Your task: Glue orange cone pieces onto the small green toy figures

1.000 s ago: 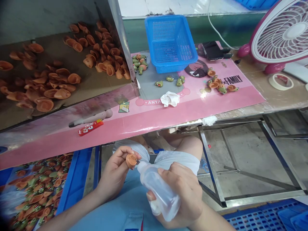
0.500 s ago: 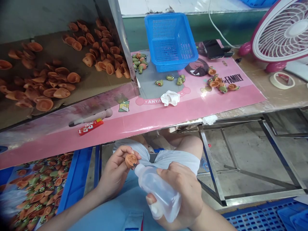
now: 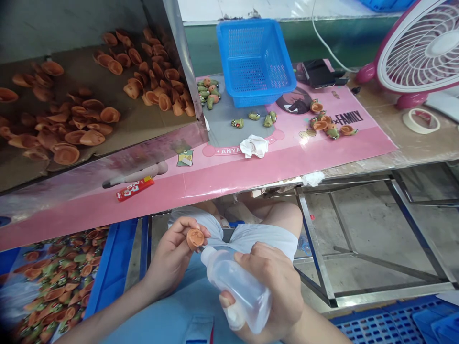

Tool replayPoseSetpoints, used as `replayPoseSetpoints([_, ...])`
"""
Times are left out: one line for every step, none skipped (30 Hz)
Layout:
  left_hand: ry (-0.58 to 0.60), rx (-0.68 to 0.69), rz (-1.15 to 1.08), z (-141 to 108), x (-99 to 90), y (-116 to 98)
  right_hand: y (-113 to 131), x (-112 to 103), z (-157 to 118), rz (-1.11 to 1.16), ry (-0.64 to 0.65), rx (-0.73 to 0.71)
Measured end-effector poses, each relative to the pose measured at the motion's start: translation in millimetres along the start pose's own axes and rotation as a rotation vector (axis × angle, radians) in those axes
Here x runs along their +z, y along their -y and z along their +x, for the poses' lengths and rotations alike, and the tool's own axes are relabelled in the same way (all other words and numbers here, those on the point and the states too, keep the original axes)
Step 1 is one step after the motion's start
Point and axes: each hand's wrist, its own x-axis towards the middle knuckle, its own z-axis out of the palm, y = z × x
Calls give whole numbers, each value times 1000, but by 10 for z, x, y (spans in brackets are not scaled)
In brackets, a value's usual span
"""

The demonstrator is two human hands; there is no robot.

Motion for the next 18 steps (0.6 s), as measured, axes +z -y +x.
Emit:
replayPoseSetpoints([-1, -1, -2, -1, 3, -4, -1, 1, -2, 8, 5, 7])
replayPoseSetpoints([-3, -4, -4, -1, 7, -8, 0, 0, -6, 15, 6, 17])
replayPoseSetpoints([-7, -6, -9, 0, 12, -12, 2, -4, -10, 18, -12, 29])
replayPoseSetpoints([-15, -9, -16, 3, 18, -15, 3, -11, -15, 16, -41, 42])
replayPoseSetpoints([-26, -12, -27, 9, 24, -17, 2, -21, -22, 9, -74, 63])
replayPoseSetpoints([-38, -16, -45, 19, 28, -18, -7, -33, -32, 4, -101, 95])
replayPoseSetpoints([-50, -21, -70, 34, 28, -19, -26, -45, -44, 4, -124, 137])
replayPoseSetpoints([-62, -29, -102, 55, 24, -20, -60, -53, -58, 16, -132, 196])
replayPoseSetpoints([-72, -38, -138, 81, 14, -22, -114, -54, -71, 39, -131, 269])
replayPoseSetpoints([-80, -50, -172, 111, -2, -25, -187, -42, -80, 78, -127, 342])
replayPoseSetpoints([-93, -59, -201, 144, -24, -31, -279, -17, -78, 133, -123, 414])
replayPoseSetpoints([-110, -63, -221, 178, -50, -40, -387, 23, -61, 191, -114, 478])
replayPoseSetpoints([-124, -64, -232, 212, -80, -50, -502, 77, -23, 245, -94, 529])
replayPoseSetpoints([-137, -58, -236, 242, -113, -62, -618, 141, 35, 287, -69, 563])
replayPoseSetpoints([-148, -48, -235, 267, -148, -73, -728, 211, 111, 309, -49, 574])
replayPoseSetpoints([-162, -31, -232, 287, -185, -83, -828, 284, 202, 319, -27, 574])
replayPoseSetpoints([-178, -9, -227, 303, -225, -92, -915, 358, 300, 320, -10, 560])
replayPoseSetpoints([-195, 14, -223, 316, -268, -99, -990, 431, 399, 323, 7, 539])
